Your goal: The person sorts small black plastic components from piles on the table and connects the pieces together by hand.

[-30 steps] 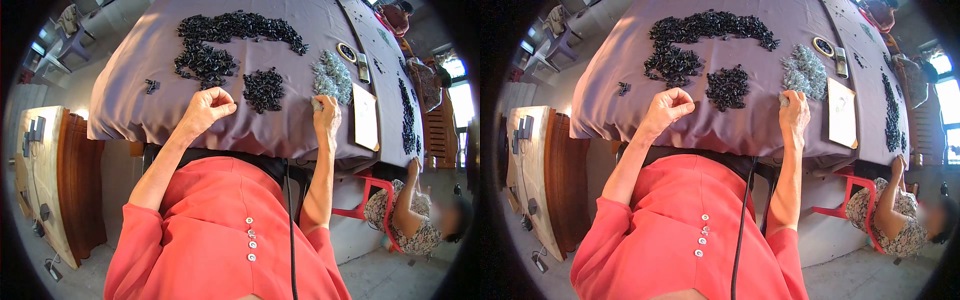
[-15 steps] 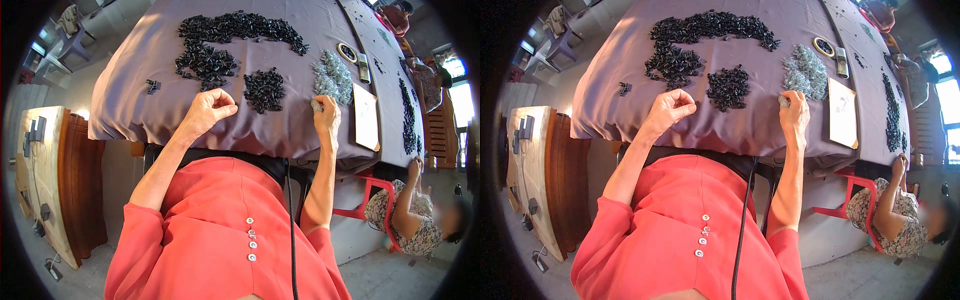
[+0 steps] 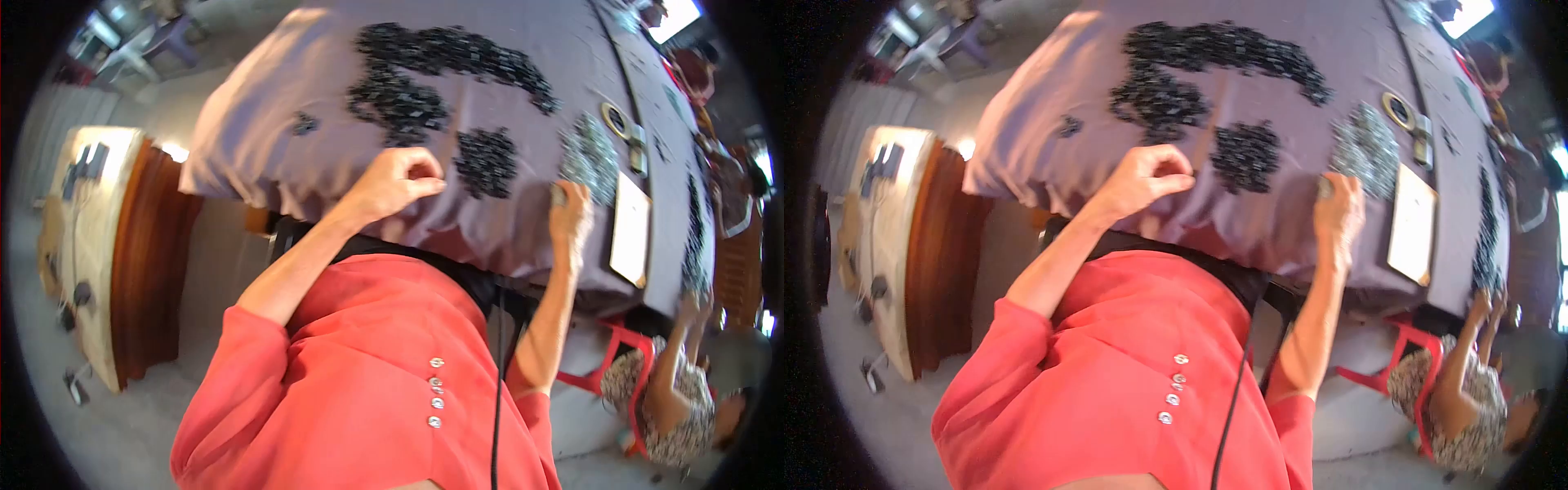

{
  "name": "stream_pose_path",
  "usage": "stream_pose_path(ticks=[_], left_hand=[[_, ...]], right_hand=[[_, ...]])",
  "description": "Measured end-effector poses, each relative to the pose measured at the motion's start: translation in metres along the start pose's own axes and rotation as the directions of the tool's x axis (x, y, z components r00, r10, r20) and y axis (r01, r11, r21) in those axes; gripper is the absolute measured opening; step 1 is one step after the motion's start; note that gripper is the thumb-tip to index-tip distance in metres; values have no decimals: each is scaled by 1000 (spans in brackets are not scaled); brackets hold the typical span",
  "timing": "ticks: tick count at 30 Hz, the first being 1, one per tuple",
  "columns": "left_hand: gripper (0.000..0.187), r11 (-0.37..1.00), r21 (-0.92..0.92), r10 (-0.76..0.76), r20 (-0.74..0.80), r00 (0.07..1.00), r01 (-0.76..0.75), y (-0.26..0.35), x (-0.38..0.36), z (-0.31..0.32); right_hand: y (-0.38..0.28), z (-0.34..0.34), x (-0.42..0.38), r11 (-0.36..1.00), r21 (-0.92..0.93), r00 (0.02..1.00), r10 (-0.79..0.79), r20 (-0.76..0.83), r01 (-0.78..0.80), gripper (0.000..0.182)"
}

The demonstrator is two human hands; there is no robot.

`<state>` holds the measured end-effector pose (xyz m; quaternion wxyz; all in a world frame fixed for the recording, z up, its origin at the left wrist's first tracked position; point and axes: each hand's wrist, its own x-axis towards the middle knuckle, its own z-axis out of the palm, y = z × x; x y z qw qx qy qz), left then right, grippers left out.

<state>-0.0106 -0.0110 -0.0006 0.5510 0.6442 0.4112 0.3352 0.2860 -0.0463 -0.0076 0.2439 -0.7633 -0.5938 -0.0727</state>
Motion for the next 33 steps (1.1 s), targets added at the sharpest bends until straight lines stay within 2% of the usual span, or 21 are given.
stream_pose_path(ticks=[1, 3, 5, 6, 9, 10, 11, 13, 15, 16, 18, 21, 25, 29, 33], left_hand=[[13, 999, 39, 8, 7, 1000, -8, 0, 1, -6], [16, 977, 214, 47, -168, 985, -11, 10, -2, -26], [10, 866, 500, 164, -284, 945, 0, 11, -3, -52], [11, 807, 581, 145, -364, 920, 103, 13, -3, -63], [9, 666, 692, 151, -489, 859, 277, -10, 1, -89], [8, 566, 766, 208, -490, 846, 305, -16, 1, -93], [9, 536, 780, 177, -477, 861, 322, -21, 2, -97], [8, 559, 769, 243, -510, 825, 310, -16, 1, -88], [5, 648, 749, 367, -466, 805, 138, 2, 1, -70], [4, 679, 732, 426, -450, 785, 51, 10, 1, -63], [6, 818, 564, 335, -317, 887, -108, 22, 2, -35], [11, 946, 225, 252, -59, 966, -233, 23, 17, 16], [13, 991, -114, 79, 87, 993, -68, 29, 43, 74], [12, 969, -92, 238, 107, 965, -229, 30, 57, 98], [11, 958, -13, 287, 88, 954, -287, 25, 62, 103]], right_hand=[[2, 3, 0, 999, 14, 999, -34, -3, 34, 14], [2, 7, -2, 998, 31, 998, -55, -9, 56, 13], [3, 9, -3, 997, -4, 997, -76, 0, 76, 16], [1, 8, -3, 997, 23, 998, -69, -6, 70, 17], [-4, 5, -4, 995, 84, 998, -48, -32, 51, 19], [-3, 6, -4, 993, 105, 998, -46, -41, 51, 20], [-2, 6, -3, 991, 123, 998, -44, -53, 50, 20], [-9, 2, -1, 969, 236, 997, 77, -1, -74, 16], [-4, 4, -1, 894, 441, 996, 59, 63, -81, 15], [-6, 1, 1, 796, 574, 975, 94, 200, -195, 15], [-15, -9, 2, 519, 734, 880, 79, 468, -437, 14], [-30, -20, 0, 461, 776, 865, -37, 501, -430, 11], [-25, -24, -2, 371, 790, 828, -90, 553, -487, 11], [-19, -23, -1, 296, 784, 793, -121, 597, -545, 17], [-10, -13, -1, 188, 781, 765, -165, 622, -595, 19]])
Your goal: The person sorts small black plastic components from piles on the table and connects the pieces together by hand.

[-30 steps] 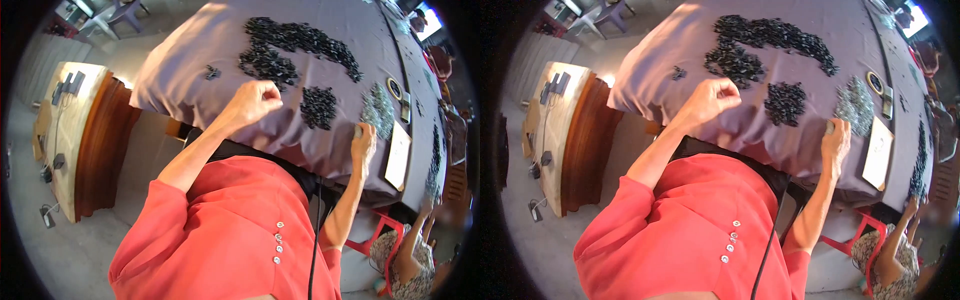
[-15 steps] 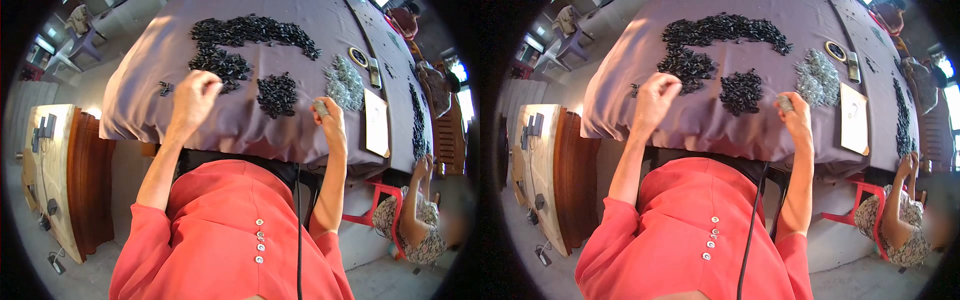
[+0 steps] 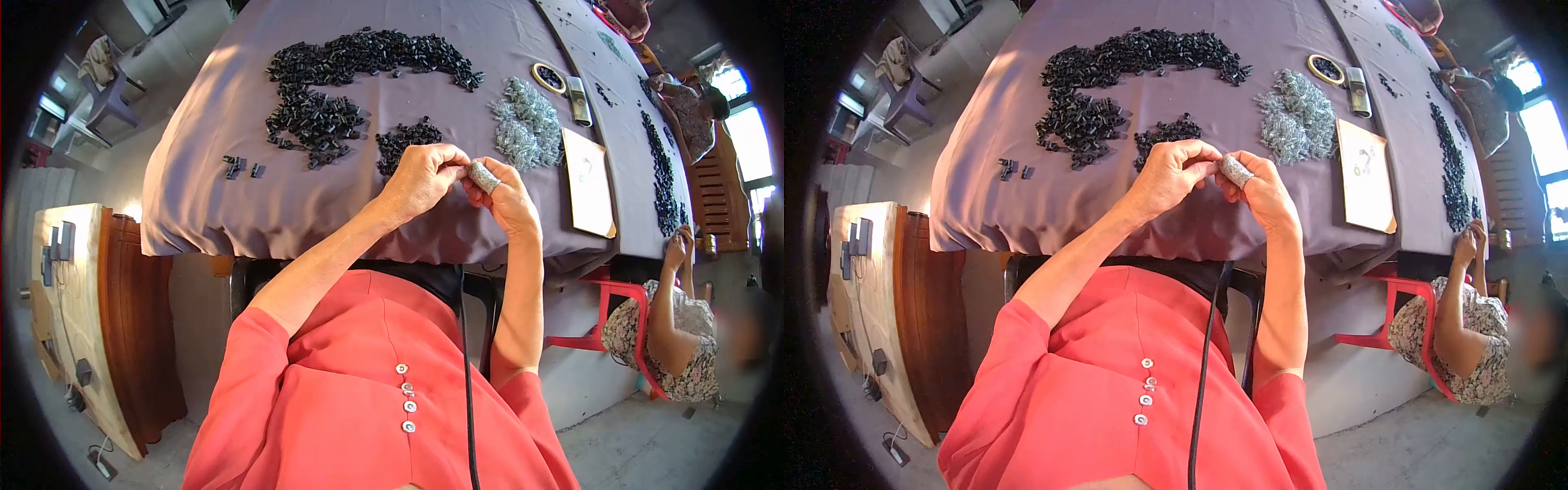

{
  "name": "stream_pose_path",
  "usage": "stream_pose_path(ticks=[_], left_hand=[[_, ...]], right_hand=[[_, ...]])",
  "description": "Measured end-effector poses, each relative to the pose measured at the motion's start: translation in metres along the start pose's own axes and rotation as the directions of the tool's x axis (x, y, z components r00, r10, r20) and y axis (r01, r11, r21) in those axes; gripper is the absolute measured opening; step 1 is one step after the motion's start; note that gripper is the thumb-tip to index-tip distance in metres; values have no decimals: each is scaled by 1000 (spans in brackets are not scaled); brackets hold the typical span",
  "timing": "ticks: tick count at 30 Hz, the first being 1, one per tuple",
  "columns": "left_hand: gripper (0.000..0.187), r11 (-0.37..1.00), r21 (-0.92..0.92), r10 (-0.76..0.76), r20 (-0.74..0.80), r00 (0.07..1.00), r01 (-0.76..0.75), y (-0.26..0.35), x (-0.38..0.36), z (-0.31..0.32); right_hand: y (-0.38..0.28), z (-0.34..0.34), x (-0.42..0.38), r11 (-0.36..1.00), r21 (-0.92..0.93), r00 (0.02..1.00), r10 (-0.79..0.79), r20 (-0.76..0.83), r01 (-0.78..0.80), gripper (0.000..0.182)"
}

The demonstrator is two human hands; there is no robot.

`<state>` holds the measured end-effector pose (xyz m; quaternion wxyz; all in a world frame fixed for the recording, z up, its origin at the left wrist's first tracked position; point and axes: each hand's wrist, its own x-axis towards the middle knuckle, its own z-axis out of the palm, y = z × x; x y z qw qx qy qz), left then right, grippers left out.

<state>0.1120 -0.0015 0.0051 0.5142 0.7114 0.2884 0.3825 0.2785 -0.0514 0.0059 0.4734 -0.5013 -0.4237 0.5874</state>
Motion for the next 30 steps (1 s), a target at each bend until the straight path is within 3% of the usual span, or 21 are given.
stream_pose_path(ticks=[3, 6, 9, 19, 24, 27, 29, 30], left_hand=[[9, 993, 64, 105, -7, 994, -104, -3, 2, 1], [7, 994, 96, 64, -51, 997, -59, -1, 3, 4], [7, 970, 235, 90, -86, 992, -67, -6, 6, 7], [27, 957, 264, -106, -66, 992, 120, -6, 17, 13], [30, 959, 118, -257, -7, 966, 256, 2, 17, 11], [28, 931, -131, -333, 74, 940, 340, 3, 12, 6], [27, 909, -199, -353, 102, 930, 366, 2, 9, 6], [26, 896, -232, -361, 112, 926, 377, 2, 9, 5]], right_hand=[[-2, -1, -1, 999, 46, 1000, 15, 18, -16, 19], [1, 2, 2, 1000, 22, 999, 13, -53, -12, 15], [2, 10, 5, 978, -200, 972, -101, -212, 58, 12], [5, 13, 8, 878, -429, 887, -356, -294, 211, 6], [10, 1, 9, 810, -559, 808, -444, -386, 178, 8], [9, -9, 10, 692, -710, 724, -555, -409, 129, 22], [8, -9, 6, 630, -764, 683, -620, -386, 140, 32], [2, -4, 3, 642, -748, 706, -608, -363, 168, 32]])
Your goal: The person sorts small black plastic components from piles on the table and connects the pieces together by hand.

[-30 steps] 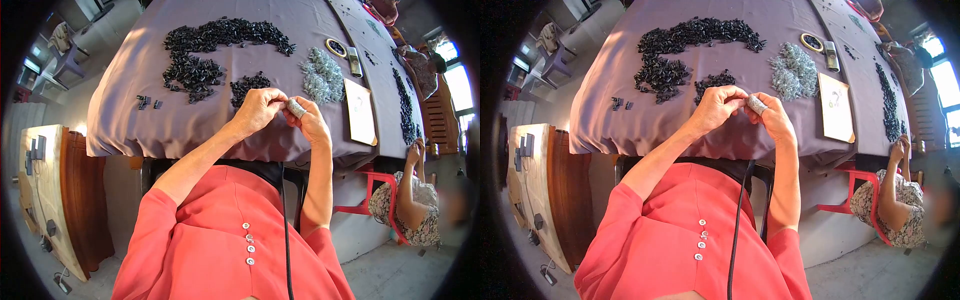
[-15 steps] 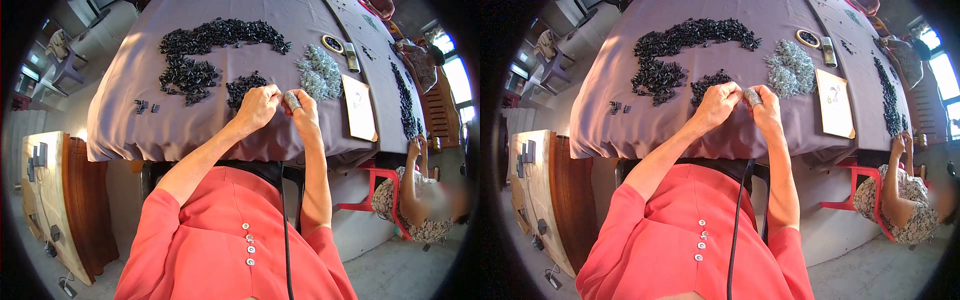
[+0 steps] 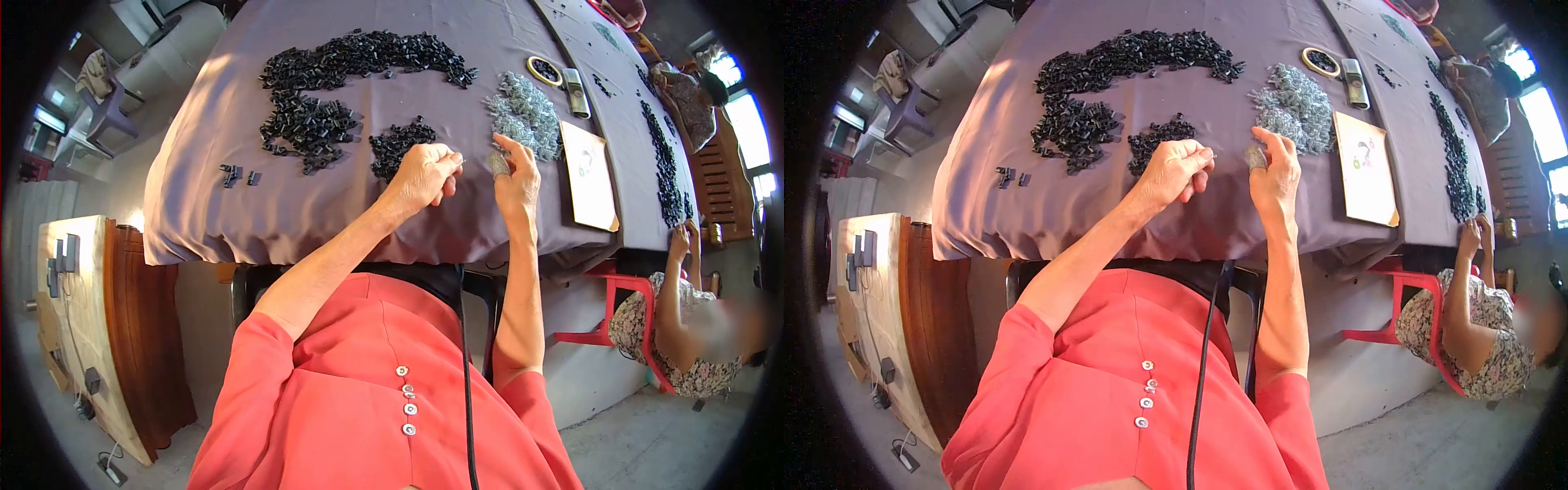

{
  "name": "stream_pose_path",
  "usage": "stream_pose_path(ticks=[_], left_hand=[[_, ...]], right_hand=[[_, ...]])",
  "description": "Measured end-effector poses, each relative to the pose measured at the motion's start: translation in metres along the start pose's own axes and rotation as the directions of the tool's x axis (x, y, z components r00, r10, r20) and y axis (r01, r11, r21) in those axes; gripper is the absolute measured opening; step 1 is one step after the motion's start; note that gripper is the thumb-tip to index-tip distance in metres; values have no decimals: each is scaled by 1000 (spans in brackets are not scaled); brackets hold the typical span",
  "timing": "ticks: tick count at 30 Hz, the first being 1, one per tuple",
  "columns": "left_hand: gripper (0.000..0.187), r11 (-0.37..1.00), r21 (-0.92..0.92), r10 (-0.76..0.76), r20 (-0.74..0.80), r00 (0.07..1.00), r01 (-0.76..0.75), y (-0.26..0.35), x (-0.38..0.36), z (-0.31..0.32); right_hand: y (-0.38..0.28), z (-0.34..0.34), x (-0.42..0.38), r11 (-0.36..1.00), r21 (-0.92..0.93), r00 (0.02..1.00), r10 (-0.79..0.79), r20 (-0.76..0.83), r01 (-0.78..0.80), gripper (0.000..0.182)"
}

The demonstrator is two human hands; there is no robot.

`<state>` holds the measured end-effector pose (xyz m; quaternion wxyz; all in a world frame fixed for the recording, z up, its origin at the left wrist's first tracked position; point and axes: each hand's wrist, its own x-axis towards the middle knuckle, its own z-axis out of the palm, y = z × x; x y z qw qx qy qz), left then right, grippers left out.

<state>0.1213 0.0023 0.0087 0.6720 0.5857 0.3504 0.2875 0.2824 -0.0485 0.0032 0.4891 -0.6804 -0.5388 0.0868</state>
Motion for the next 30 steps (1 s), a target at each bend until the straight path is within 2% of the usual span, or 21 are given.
stream_pose_path(ticks=[2, 3, 6, 10, 15, 18, 20, 21, 23, 27, 30], left_hand=[[25, 1000, -7, 2, -17, 1000, -2, 0, -1, 1], [25, 1000, -9, 1, -33, 999, -2, 0, -2, 1], [25, 998, -54, 33, -51, 998, -36, -4, -2, -2], [26, 995, -97, 11, -6, 1000, -11, -3, -8, -7], [27, 998, 53, -17, -2, 1000, 17, 14, -17, -17], [23, 922, 328, 272, -169, 947, -206, -1, -7, -37], [17, 788, 589, 406, -277, 871, -179, 4, -12, -62], [15, 680, 719, 482, -287, 828, -147, 4, -13, -74], [12, 596, 800, 486, -287, 825, -73, 4, -17, -96], [12, 471, 882, 471, -275, 838, 25, -10, -16, -115], [15, 438, 898, 503, -280, 818, 38, -19, -14, -112]], right_hand=[[-10, 0, -1, 997, 71, 997, -20, 75, 15, 32], [-11, 3, -1, 980, 198, 986, -28, 164, -6, 31], [-20, 8, -3, 902, 322, 890, 126, 439, -286, 28], [-24, 10, -7, 867, 405, 882, 79, 464, -291, 23], [-26, 14, -8, 874, 414, 911, 74, 405, -255, 6], [-14, 4, -3, 744, 611, 955, 128, 266, -270, 7], [-7, -7, 3, 665, 712, 973, 181, 141, -226, 7], [-3, -11, 6, 623, 757, 975, 203, 87, -198, 7], [1, -15, 9, 573, 806, 963, 267, -14, -147, 8], [11, -12, 10, 547, 823, 951, 307, -24, -155, 7], [10, -6, 6, 566, 805, 961, 276, 17, -177, 7]])
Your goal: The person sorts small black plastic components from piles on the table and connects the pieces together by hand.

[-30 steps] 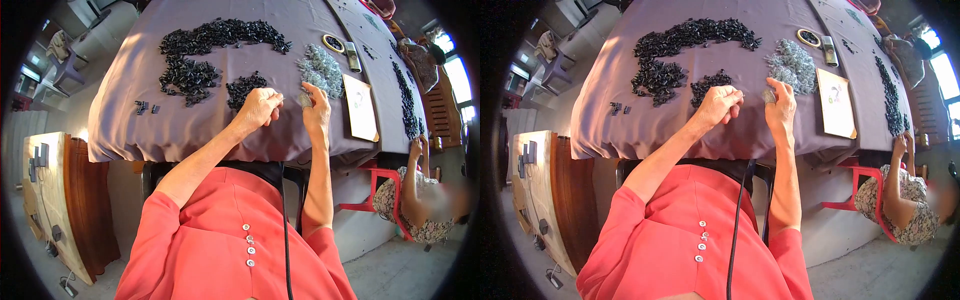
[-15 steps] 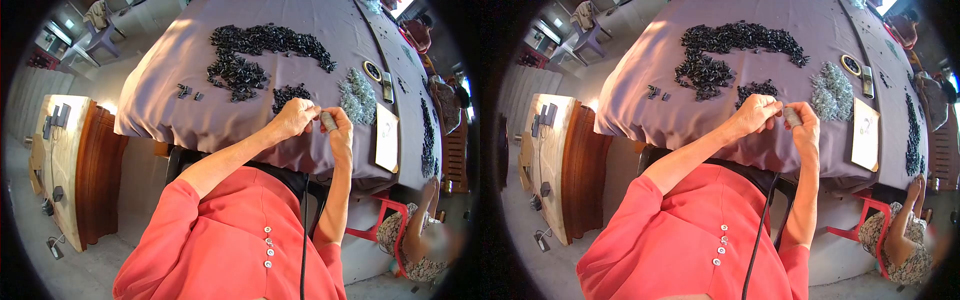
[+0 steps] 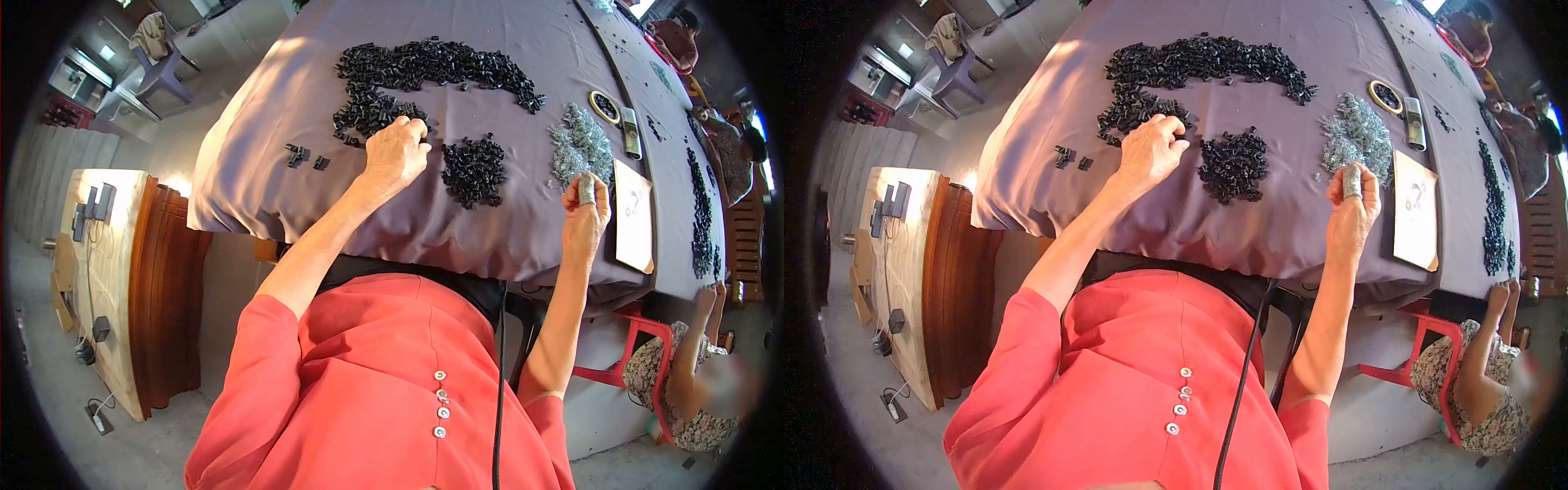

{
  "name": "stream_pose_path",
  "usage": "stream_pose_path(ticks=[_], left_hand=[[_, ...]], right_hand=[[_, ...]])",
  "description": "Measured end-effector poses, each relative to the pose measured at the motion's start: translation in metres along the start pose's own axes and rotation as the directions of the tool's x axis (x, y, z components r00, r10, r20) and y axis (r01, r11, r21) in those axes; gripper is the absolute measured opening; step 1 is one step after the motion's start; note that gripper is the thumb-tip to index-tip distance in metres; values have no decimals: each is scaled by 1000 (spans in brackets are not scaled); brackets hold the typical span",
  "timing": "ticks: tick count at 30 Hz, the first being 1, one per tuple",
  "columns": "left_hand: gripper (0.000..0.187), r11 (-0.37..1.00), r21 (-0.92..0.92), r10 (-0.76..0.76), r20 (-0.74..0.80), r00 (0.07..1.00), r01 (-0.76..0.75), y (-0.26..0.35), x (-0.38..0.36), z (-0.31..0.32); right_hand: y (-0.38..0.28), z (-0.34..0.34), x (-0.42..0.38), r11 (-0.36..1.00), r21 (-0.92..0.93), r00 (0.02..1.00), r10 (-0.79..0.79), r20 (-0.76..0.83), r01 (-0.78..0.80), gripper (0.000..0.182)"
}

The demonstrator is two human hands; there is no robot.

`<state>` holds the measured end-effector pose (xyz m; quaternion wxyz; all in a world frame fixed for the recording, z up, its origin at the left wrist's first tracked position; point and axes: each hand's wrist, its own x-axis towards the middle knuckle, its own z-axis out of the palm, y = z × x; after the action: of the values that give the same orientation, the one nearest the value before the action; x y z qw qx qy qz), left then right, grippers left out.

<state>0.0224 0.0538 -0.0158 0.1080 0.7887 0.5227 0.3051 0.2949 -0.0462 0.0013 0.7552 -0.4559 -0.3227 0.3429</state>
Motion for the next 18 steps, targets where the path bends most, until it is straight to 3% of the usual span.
stream_pose_path(ticks=[5, 8, 13, 18], left_hand=[[15, 999, -41, 20, 97, 995, -16, -1, 5, -4], [15, 994, -109, 26, 72, 997, -18, -3, 11, -6], [18, 999, 26, 21, 56, 998, -23, 6, 23, -2], [20, 997, 77, 12, 110, 994, -21, 10, 31, 1]], right_hand=[[12, 8, -5, 987, -159, 999, -20, 36, 25, 7], [23, 12, -10, 986, -166, 999, 14, 48, -6, 6], [28, 16, -12, 923, -377, 994, -42, 97, 76, 7], [13, 16, -11, 937, -325, 992, -121, 41, 128, 8]])
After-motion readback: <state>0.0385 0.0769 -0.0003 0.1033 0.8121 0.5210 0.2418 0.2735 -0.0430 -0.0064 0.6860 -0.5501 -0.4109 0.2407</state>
